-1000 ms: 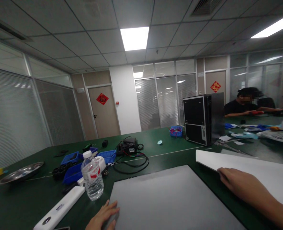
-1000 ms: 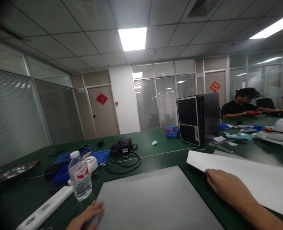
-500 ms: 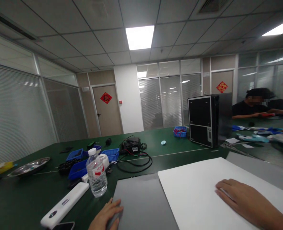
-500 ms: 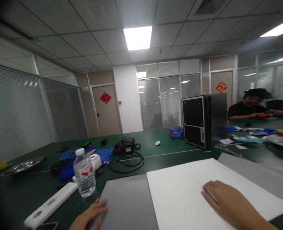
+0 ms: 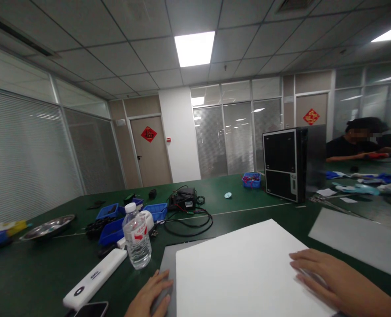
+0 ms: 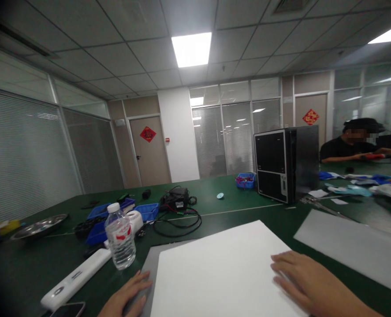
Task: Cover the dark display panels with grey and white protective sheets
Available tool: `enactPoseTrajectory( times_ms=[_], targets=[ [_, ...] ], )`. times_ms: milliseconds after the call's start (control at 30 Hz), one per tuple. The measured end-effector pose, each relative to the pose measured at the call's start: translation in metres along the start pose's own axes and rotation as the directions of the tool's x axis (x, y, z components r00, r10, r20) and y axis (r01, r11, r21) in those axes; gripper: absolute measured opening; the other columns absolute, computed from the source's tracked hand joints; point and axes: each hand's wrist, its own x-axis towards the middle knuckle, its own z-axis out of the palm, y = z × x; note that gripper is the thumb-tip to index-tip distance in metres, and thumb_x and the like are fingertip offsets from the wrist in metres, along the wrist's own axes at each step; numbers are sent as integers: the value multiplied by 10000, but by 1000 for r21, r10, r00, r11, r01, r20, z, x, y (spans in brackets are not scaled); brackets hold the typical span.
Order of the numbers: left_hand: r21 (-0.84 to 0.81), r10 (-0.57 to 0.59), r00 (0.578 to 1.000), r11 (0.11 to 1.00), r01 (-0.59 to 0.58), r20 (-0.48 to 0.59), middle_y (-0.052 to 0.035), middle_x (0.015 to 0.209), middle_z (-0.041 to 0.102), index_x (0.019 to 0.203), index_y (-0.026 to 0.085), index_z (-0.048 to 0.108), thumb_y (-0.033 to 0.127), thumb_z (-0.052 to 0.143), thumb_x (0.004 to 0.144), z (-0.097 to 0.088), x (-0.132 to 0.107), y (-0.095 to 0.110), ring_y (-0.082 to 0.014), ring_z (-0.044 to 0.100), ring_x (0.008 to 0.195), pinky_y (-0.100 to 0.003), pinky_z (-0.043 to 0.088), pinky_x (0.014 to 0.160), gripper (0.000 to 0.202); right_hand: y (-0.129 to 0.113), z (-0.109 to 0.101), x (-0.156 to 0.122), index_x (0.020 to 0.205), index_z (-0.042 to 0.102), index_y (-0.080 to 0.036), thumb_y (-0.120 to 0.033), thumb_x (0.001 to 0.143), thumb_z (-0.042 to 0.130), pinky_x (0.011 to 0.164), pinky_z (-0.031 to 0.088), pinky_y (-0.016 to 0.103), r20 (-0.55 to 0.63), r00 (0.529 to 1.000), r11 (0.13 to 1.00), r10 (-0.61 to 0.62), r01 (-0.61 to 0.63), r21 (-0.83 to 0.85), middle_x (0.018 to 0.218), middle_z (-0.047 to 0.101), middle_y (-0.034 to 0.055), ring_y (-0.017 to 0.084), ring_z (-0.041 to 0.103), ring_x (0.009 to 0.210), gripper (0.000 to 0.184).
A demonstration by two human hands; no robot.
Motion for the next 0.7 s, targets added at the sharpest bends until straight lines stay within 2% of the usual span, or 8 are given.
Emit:
enactPoseTrajectory(
  times_ms=[167, 267, 400, 467, 567, 633, 700],
  targets=[
    [-8, -20, 999, 1000, 20, -31, -28, 1328, 693, 1167, 346, 751, 343, 601, 890, 4, -1, -2, -288, 605, 1270, -436, 493, 1032, 315, -33, -13, 1, 1312, 647, -404, -481, 937, 566, 1079, 490, 498, 61, 983, 985, -171, 169, 39, 1360, 644, 17, 297, 586, 1273, 392],
    [-48, -42, 999, 998, 41, -17, -21, 1319, 697, 1155, 349, 758, 322, 621, 864, 1, 0, 1, -283, 602, 1274, -436, 473, 1050, 323, -48, -21, 0, 1292, 660, -411, -451, 922, 597, 1064, 507, 474, 87, 969, 969, -230, 221, 107, 1349, 651, 16, 291, 604, 1252, 378],
    [-140, -136, 991, 981, 135, -1, -33, 1285, 716, 1126, 322, 775, 273, 624, 830, -6, 2, 8, -289, 613, 1262, -457, 467, 1052, 336, -44, -21, -2, 1252, 695, -383, -427, 903, 627, 1040, 527, 428, 46, 963, 955, -265, 255, 154, 1322, 671, 34, 280, 618, 1232, 358],
    [-149, -172, 985, 974, 171, 6, -34, 1278, 719, 1111, 311, 783, 259, 618, 823, -7, 3, 12, -289, 612, 1265, -463, 451, 1066, 336, -26, -15, 0, 1280, 677, -372, -447, 914, 606, 1063, 502, 446, 10, 974, 970, -226, 224, 90, 1337, 661, 43, 279, 599, 1255, 381],
    [-130, -178, 984, 975, 179, 19, -23, 1313, 697, 1125, 304, 778, 259, 604, 835, -5, 4, 14, -281, 579, 1303, -464, 418, 1095, 341, 29, -5, 2, 1332, 642, -342, -503, 936, 533, 1130, 406, 507, -97, 995, 994, -37, 27, -103, 1423, 594, 67, 299, 528, 1329, 441],
    [-118, -175, 984, 977, 177, 25, -18, 1328, 686, 1122, 298, 778, 257, 583, 853, -2, 5, 12, -279, 571, 1311, -471, 418, 1097, 335, 79, 0, -2, 1349, 636, -267, -509, 935, 490, 1149, 354, 517, -185, 978, 965, 98, -138, -221, 1487, 521, 127, 329, 494, 1356, 501],
    [-103, -159, 987, 981, 162, 31, -14, 1335, 680, 1112, 299, 781, 249, 548, 876, 1, 5, 10, -276, 569, 1313, -478, 421, 1096, 336, 129, 5, -13, 1369, 614, -187, -555, 894, 475, 1106, 363, 577, -297, 920, 896, 254, -339, -285, 1489, 491, 210, 396, 463, 1367, 617]
  ],
)
